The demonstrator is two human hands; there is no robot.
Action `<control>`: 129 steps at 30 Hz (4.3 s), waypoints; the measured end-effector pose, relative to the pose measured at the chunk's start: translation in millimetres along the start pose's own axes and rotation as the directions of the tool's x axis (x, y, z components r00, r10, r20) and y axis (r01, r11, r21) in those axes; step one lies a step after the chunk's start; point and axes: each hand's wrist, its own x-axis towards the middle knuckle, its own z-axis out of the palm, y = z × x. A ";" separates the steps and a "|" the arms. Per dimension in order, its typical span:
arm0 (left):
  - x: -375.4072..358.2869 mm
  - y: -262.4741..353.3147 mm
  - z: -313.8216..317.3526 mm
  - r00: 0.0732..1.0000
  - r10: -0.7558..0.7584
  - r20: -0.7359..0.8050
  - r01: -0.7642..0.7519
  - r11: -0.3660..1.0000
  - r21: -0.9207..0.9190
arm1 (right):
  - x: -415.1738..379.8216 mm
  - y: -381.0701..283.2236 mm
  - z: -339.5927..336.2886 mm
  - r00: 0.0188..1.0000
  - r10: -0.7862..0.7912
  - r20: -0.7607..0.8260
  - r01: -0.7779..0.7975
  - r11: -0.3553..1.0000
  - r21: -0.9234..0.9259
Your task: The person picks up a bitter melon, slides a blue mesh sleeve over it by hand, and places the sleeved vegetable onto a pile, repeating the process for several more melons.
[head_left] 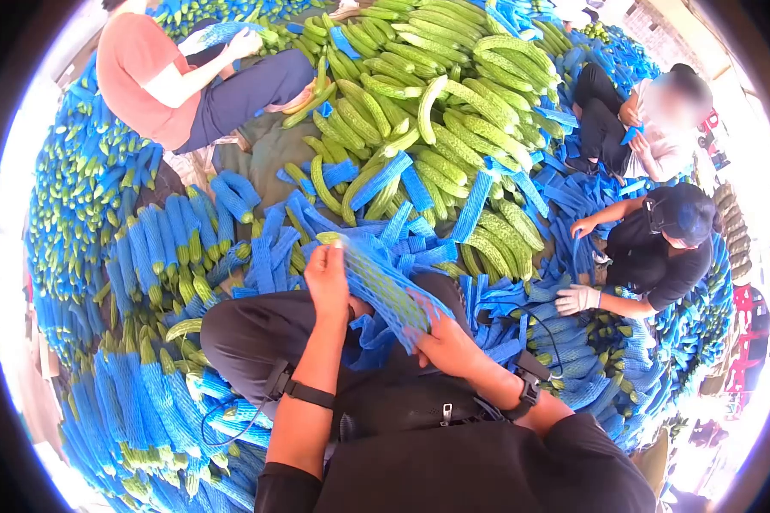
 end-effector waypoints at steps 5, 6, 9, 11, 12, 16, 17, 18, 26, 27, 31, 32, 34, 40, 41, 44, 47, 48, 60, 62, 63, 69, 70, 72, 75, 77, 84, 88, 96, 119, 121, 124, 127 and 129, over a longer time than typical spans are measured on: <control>-10.3 10.9 -13.8 0.993 -0.089 -0.074 0.093 0.994 0.051 | -0.7 37.5 -7.4 0.971 -0.237 -0.025 0.237 0.949 0.207; -13.3 14.3 -10.1 0.989 0.056 -0.138 -0.043 0.995 0.091 | -0.6 39.1 -9.3 0.971 -0.235 -0.036 0.237 0.947 0.216; -29.1 24.3 -9.9 0.906 -0.421 -0.052 0.409 0.899 -0.159 | -0.6 46.1 -14.3 0.960 -0.264 -0.098 0.280 0.934 0.224; -38.7 22.8 -11.0 0.824 -0.526 0.209 0.566 0.773 -0.287 | 4.3 53.5 -16.7 0.932 -0.360 -0.048 0.363 0.925 0.112; -44.1 22.0 -1.1 0.684 -0.559 0.470 0.726 0.589 -0.355 | 6.3 58.2 -18.8 0.877 -0.479 -0.042 0.481 0.876 0.032; -54.0 28.2 20.4 0.756 -0.506 0.415 0.626 0.744 -0.233 | 0.4 56.8 -49.3 0.838 -0.423 -0.344 0.396 0.906 -0.151; -56.3 32.7 28.2 0.765 -0.500 0.406 0.614 0.757 -0.223 | 8.3 65.3 -55.9 0.720 -0.481 -0.500 0.403 0.876 -0.264; -57.5 34.8 35.6 0.778 -0.463 0.425 0.571 0.803 -0.170 | 15.7 71.0 -57.4 0.611 -0.558 -0.562 0.455 0.828 -0.327; -52.5 82.4 73.9 0.502 -0.172 0.847 0.042 0.984 0.175 | 15.9 112.3 -80.8 0.830 -0.044 -0.556 0.474 0.583 0.660; -40.2 87.7 67.8 0.484 -0.235 0.843 0.090 0.972 0.219 | 12.9 134.8 -94.2 0.776 0.014 -0.630 0.512 0.570 0.643; 11.6 64.7 17.2 0.580 -0.364 0.729 0.026 0.902 0.430 | -56.7 224.3 -157.9 0.322 0.478 -0.817 0.563 0.597 0.571; 23.5 55.3 1.7 0.626 -0.391 0.674 0.002 0.866 0.500 | -81.8 250.7 -167.4 0.135 0.550 -0.824 0.486 0.688 0.539; 46.1 26.2 -36.5 0.654 -0.442 0.614 0.060 0.839 0.541 | -136.7 304.4 -178.5 -0.114 0.521 -0.846 0.418 0.797 0.435; 53.7 2.1 -72.4 0.645 -0.563 0.516 0.194 0.774 0.602 | -240.4 447.0 -132.2 -0.174 0.578 -0.797 -0.765 0.431 0.479; 51.1 9.2 -69.4 0.650 -0.548 0.526 0.193 0.789 0.583 | -237.5 449.7 -128.2 -0.204 0.590 -0.781 -0.722 0.449 0.527; 43.6 39.9 -68.5 0.667 -0.514 0.539 0.173 0.811 0.559 | -221.2 490.5 -123.5 -0.226 0.357 -0.906 -0.802 0.460 0.382; 44.1 71.8 -81.4 0.752 -0.473 0.459 0.128 0.788 0.602 | -200.5 429.4 -144.0 -0.240 0.198 -0.950 -0.813 0.493 0.308; 43.6 75.8 -87.1 0.779 -0.442 0.445 0.092 0.783 0.616 | -195.1 417.2 -152.3 -0.191 0.067 -0.979 -0.813 0.548 0.196; 36.4 68.4 -132.4 0.872 -0.263 0.412 -0.070 0.768 0.637 | 123.1 325.3 -103.6 0.774 0.017 -0.632 -0.246 0.929 -0.276; 37.4 65.6 -133.6 0.869 -0.265 0.417 -0.078 0.759 0.646 | 160.3 285.9 -104.4 0.766 0.039 -0.642 -0.233 0.947 -0.220; 37.9 65.9 -131.8 0.874 -0.270 0.404 -0.072 0.750 0.657 | 180.3 272.2 -106.8 0.769 0.025 -0.639 -0.219 0.949 -0.227; 41.1 61.4 -124.7 0.879 -0.299 0.372 -0.028 0.745 0.666 | 274.2 220.4 -157.6 0.776 0.102 -0.622 -0.260 0.951 -0.168; 41.9 59.5 -122.0 0.881 -0.306 0.361 -0.011 0.749 0.662 | 285.4 222.4 -165.7 0.777 0.084 -0.624 -0.238 0.956 -0.169; 38.1 53.9 -112.4 0.882 -0.304 0.359 0.005 0.768 0.640 | 300.3 226.6 -178.4 0.797 0.082 -0.598 -0.252 0.945 -0.207; 21.3 33.9 -86.3 0.850 -0.310 0.426 -0.039 0.769 0.638 | 306.8 232.0 -182.2 0.786 -0.076 -0.614 -0.131 0.949 -0.285; -0.6 14.4 -56.6 0.767 -0.376 0.520 0.032 0.832 0.554 | 308.4 234.8 -174.8 0.787 -0.143 -0.600 -0.039 0.959 -0.279; -36.1 16.5 69.3 0.711 -0.103 0.696 -0.420 0.731 0.538 | 196.8 145.9 -109.4 0.801 -0.261 -0.538 0.271 0.961 -0.061; -34.3 24.9 86.7 0.614 0.136 0.778 -0.683 0.586 0.437 | 133.2 104.6 -74.2 0.921 -0.238 -0.308 0.329 0.899 0.289; -64.6 39.9 38.0 0.644 0.076 0.761 -0.571 0.710 0.412 | 96.7 75.0 -40.5 0.987 -0.122 -0.106 0.161 0.771 0.616; -89.7 11.7 9.6 0.816 -0.436 0.379 0.491 0.869 -0.059 | 81.4 64.9 5.0 0.877 -0.464 -0.124 0.480 0.841 0.250; -85.6 7.0 1.0 0.796 -0.394 0.460 0.448 0.894 -0.009 | 83.3 73.7 0.2 0.924 -0.361 -0.128 0.383 0.862 0.331; -78.6 27.6 -6.8 0.756 -0.211 0.620 0.020 0.954 0.300 | 85.8 74.5 3.9 0.988 -0.110 -0.110 0.149 0.881 0.449; -75.8 38.2 12.1 0.759 -0.075 0.647 -0.285 0.855 0.434 | 80.9 62.0 1.6 0.917 -0.275 -0.290 0.352 0.900 0.257; -74.6 29.6 12.0 0.825 -0.079 0.560 -0.194 0.890 0.412 | 85.7 67.6 -3.4 0.887 -0.339 -0.312 0.407 0.895 0.185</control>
